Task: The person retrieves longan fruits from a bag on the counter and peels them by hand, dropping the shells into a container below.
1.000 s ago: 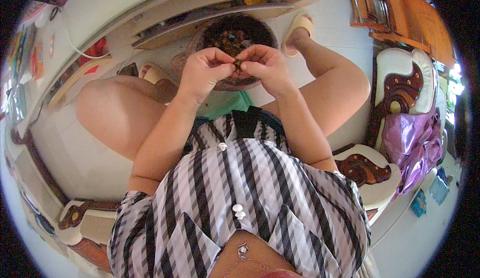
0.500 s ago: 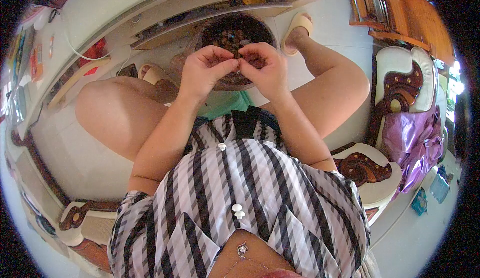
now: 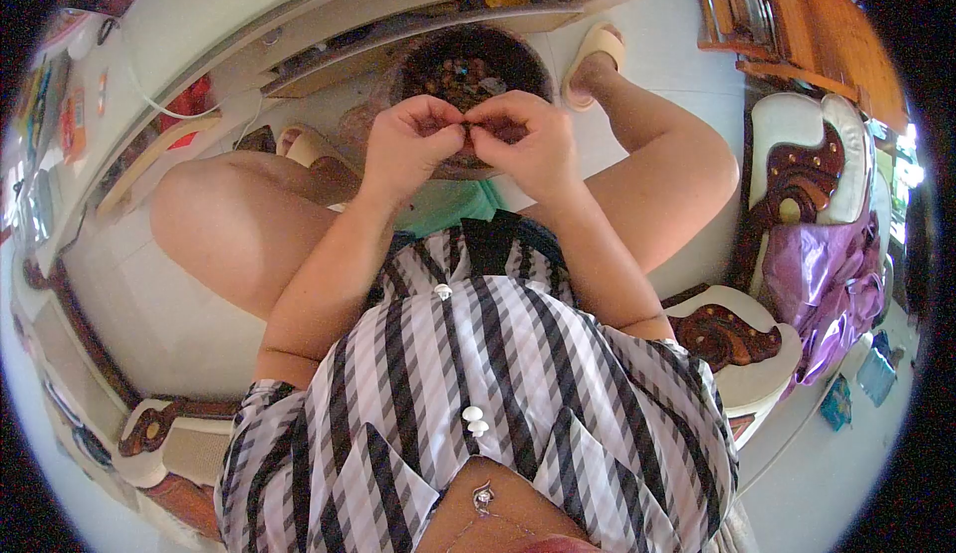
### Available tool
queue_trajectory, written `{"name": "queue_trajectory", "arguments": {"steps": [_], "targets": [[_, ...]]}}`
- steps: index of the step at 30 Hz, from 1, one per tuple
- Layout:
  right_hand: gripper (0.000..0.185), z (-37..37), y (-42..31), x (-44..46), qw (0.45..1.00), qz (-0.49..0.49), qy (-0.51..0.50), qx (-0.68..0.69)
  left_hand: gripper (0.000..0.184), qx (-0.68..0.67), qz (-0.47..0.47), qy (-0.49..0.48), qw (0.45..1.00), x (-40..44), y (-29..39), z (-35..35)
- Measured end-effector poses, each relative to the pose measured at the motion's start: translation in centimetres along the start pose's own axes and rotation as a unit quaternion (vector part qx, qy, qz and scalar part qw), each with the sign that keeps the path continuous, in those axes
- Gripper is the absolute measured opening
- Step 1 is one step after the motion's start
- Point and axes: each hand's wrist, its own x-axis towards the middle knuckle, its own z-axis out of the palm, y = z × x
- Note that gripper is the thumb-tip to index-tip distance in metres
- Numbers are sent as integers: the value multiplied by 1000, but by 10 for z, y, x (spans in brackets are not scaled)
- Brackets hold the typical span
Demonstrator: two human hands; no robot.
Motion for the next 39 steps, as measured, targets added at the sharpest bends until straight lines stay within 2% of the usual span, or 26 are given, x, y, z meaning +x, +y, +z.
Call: {"name": "queue_trajectory", "arguments": {"steps": [4, 7, 12, 16, 19, 22, 24, 27, 28, 30, 33, 36, 39], "targets": [[18, -5, 1, 0, 969, 134, -36, 203, 13, -126, -67, -15, 990, -2, 10, 2], [20, -5, 8, 1, 971, 102, -14, 215, 13, -147, -68, -13, 987, -2, 12, 4], [17, -3, 2, 1, 997, 39, -6, 70, 10, -109, -43, -19, 993, 0, 13, 2], [17, -5, -9, 3, 993, -68, -2, -99, 10, -54, -14, -8, 998, -2, 9, 2], [17, -4, -9, 2, 983, -112, -3, -146, 7, -8, -11, 2, 1000, -2, 8, 1], [16, -3, -5, 1, 988, -94, -22, -123, 6, -9, -15, 3, 1000, -1, 2, -1], [16, 0, -3, 1, 1000, -10, -20, -15, 7, -4, -13, 0, 1000, 1, -2, -4], [17, 4, 6, 2, 978, 90, 0, 188, 8, -199, -57, -27, 978, 2, 1, -1], [17, 5, 8, 3, 958, 118, 8, 261, 8, -222, -49, -32, 973, 2, 1, -1], [18, 4, 8, 3, 970, 115, 1, 216, 9, -268, -34, -43, 962, 2, 1, -2], [21, 3, 9, 2, 981, 98, 14, 167, 11, -261, -43, -36, 964, 2, 4, 0], [22, 1, 7, 2, 995, 52, 29, 81, 13, -195, -33, -25, 980, -1, 14, 5], [21, 0, 1, 2, 999, 30, 29, 30, 15, -93, 29, 5, 995, -3, 15, 8]]}}
